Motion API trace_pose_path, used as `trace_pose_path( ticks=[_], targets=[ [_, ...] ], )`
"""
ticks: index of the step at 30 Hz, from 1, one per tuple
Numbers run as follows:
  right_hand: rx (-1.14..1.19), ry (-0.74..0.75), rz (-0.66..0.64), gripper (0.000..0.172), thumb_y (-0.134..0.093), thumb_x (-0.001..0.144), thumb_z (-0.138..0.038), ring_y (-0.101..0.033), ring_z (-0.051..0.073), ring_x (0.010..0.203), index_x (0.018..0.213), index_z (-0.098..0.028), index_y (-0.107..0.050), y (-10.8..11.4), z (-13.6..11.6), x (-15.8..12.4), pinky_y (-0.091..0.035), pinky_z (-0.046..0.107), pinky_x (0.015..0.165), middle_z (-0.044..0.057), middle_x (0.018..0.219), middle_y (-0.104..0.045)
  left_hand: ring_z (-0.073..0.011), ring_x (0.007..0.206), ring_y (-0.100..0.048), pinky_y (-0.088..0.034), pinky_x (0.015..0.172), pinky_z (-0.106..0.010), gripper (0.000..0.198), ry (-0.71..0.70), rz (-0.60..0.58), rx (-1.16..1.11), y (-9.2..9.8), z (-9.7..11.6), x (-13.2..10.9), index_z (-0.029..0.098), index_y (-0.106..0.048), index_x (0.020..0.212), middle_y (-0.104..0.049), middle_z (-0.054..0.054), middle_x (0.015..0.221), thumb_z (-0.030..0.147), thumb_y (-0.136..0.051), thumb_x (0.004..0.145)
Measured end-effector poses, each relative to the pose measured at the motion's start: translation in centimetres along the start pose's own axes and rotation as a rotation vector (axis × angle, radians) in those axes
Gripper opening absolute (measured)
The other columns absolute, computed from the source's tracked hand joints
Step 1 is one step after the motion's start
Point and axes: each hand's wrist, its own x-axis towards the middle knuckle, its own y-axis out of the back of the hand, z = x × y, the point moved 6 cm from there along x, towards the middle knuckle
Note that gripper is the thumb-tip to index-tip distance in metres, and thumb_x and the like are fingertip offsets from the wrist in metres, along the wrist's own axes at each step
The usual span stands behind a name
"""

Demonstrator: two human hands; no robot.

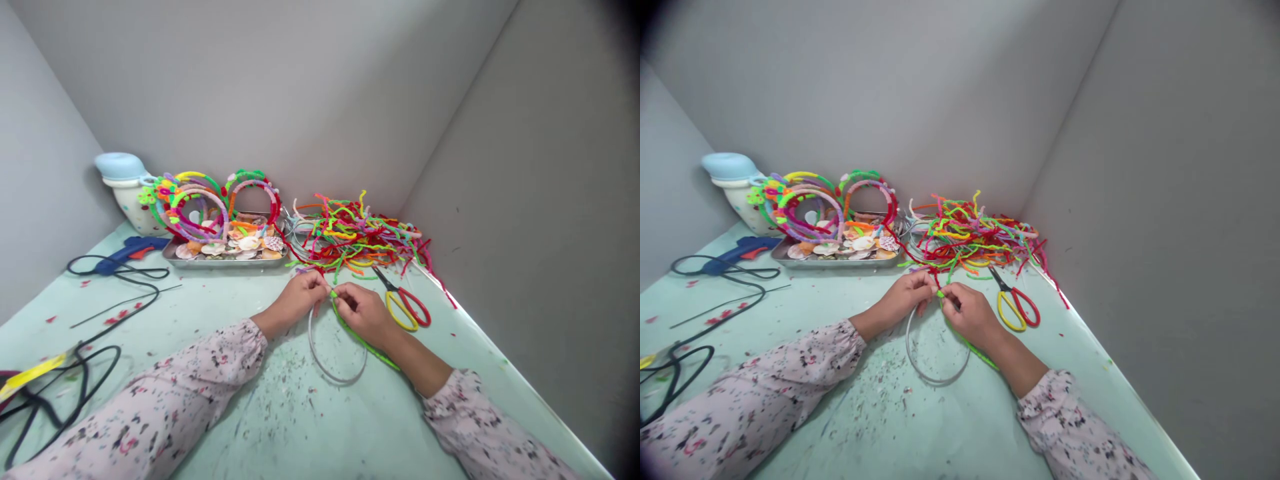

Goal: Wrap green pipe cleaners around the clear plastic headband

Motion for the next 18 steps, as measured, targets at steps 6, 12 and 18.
trace_pose_path(
  ticks=[6,12,18],
  targets=[
    [-0.04,0.012,0.026,0.014,-0.05,0.079,-0.016,-0.056,0.013,0.066,0.088,-0.019,-0.061,-0.03,0.02,0.02,-0.042,0.023,0.062,0.002,0.077,-0.063,-0.0058,0.045,-0.044,-0.035,0.05,-0.018,0.009,0.0,0.003,0.016,0.01,-0.05,0.05,0.015,-0.053,0.073,-0.049,0.005,0.054,0.023,-0.052,0.078],
    [-0.074,0.007,0.033,0.013,-0.05,0.078,-0.016,-0.055,0.013,0.066,0.086,-0.018,-0.06,-0.13,-0.04,0.12,-0.042,0.023,0.062,0.002,0.076,-0.063,-0.0058,0.044,-0.044,-0.035,0.049,-0.019,0.009,0.009,0.011,0.023,0.06,0.12,-0.06,0.015,-0.052,0.073,-0.049,0.005,0.055,0.023,-0.052,0.078],
    [-0.022,0.022,0.013,0.014,-0.05,0.08,-0.016,-0.056,0.013,0.067,0.089,-0.018,-0.06,0.0,-0.01,0.01,-0.042,0.022,0.062,0.002,0.076,-0.063,-0.0058,0.043,-0.044,-0.035,0.048,-0.019,0.009,0.0,-0.003,0.005,-0.08,0.16,-0.08,0.016,-0.052,0.073,-0.048,0.006,0.054,0.023,-0.052,0.078]
  ],
)
